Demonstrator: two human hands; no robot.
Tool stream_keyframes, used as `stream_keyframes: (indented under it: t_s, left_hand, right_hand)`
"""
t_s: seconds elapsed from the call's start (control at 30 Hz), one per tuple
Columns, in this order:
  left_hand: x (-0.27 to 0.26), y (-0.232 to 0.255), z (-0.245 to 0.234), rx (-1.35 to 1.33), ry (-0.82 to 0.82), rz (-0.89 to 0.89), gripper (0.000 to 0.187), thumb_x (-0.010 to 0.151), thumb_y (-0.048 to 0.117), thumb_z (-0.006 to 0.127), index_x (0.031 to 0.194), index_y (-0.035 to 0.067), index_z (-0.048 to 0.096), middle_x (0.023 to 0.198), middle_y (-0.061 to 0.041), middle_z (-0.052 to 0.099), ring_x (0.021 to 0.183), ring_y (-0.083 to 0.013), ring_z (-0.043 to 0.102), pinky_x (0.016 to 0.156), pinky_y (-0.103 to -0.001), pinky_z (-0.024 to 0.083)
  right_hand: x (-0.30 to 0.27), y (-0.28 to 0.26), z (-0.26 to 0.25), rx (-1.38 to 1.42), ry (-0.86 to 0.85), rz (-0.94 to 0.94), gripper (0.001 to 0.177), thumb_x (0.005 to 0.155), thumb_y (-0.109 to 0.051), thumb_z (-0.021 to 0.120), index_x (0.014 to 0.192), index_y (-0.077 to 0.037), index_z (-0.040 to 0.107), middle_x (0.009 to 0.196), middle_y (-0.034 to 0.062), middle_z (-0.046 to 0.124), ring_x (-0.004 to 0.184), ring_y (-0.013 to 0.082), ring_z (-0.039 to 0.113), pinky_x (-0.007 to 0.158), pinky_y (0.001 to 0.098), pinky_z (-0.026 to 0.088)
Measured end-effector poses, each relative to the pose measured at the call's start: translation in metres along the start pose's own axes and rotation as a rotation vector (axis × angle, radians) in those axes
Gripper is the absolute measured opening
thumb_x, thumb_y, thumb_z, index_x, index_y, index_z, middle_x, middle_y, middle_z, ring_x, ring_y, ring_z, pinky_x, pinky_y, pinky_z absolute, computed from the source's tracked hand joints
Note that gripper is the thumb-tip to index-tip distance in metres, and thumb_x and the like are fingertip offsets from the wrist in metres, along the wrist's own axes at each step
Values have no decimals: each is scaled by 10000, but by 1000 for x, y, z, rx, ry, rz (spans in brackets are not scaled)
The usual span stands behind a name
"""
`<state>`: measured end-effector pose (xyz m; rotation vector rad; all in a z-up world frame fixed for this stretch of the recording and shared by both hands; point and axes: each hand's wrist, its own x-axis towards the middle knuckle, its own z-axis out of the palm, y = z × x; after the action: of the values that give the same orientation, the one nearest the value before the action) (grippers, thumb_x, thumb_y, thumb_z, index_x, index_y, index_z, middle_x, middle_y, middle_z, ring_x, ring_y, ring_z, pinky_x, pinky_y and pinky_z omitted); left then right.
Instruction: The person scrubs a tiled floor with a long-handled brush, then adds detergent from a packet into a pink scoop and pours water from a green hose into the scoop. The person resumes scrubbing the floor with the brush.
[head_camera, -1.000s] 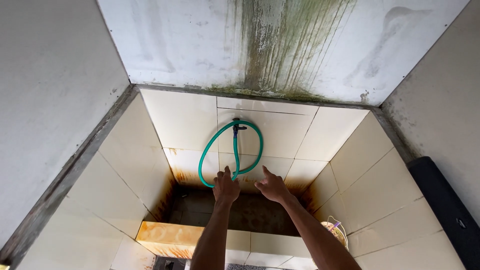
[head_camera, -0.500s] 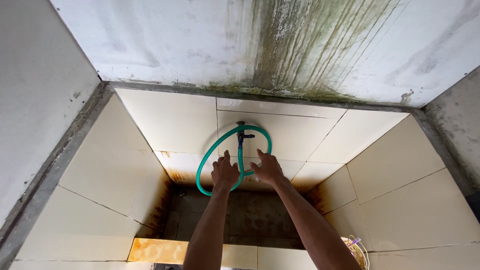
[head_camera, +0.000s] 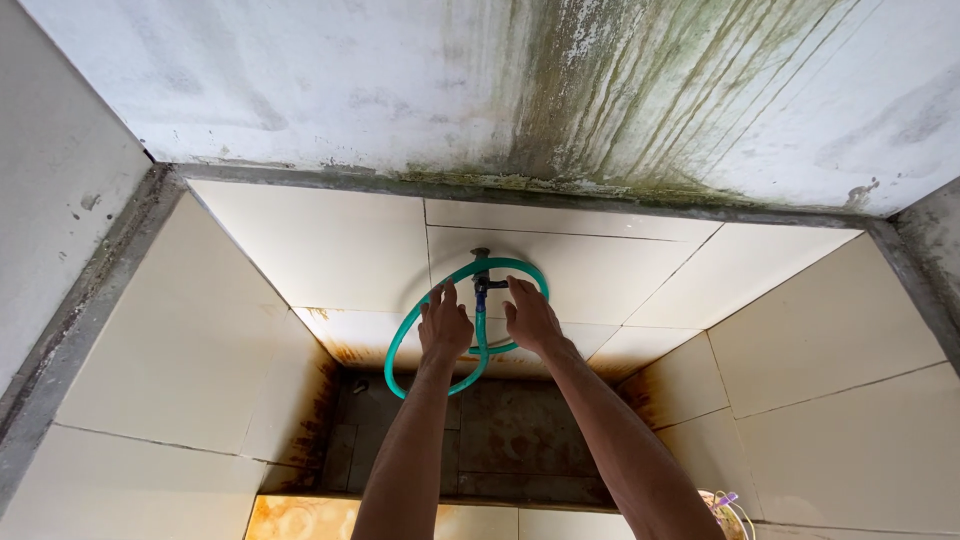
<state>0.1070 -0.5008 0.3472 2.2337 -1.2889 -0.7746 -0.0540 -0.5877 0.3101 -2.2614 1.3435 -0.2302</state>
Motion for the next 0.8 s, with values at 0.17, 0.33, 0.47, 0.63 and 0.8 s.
stream_keyframes:
  t_s: [0.17,0.33,0.47,0.63,0.8]
  left_hand:
    - [10,6,-10,-14,-27,54,669,1038,152,467,1650,182,198,1671,-119,230,1401,-398,393,1033,-528,497]
    - [28,-8,4,33,-66,77,729,1025,127,482,1664,225,148,1651,-108,276,1396,-388,391,997,-497,512]
    - [47,-15,16,24,-36,69,641,1041,136,479,1636,218,254,1495,-113,420,1300,-344,436,938,-472,529]
    - [77,-44,47,-29,10,-9,410,1056,248,476,1460,272,545,1226,-21,495,1149,-255,503,873,-437,560]
    - [69,-44,34,-57,52,9,331,1045,216,499,1350,231,625,1179,-30,504,1121,-261,543,866,-448,564]
  right_hand:
    - [9,17,13,-31,108,-19,469,1064,-128,403,1525,-87,475,1392,153,576,1237,363,629,963,494,572]
    - [8,33,25,13,158,-84,403,1075,-88,419,1456,-52,546,1277,133,643,1161,338,674,865,480,630]
    - [1,25,20,21,147,-104,386,1042,-51,456,1404,-34,588,1228,146,668,1112,338,692,840,479,633]
    - [-1,38,28,164,126,-198,386,1037,-41,500,1415,-11,574,1235,181,679,1082,386,697,811,510,642]
    - [-14,32,16,240,119,-182,451,1027,-170,594,1453,-30,548,1277,203,670,992,368,720,790,516,635]
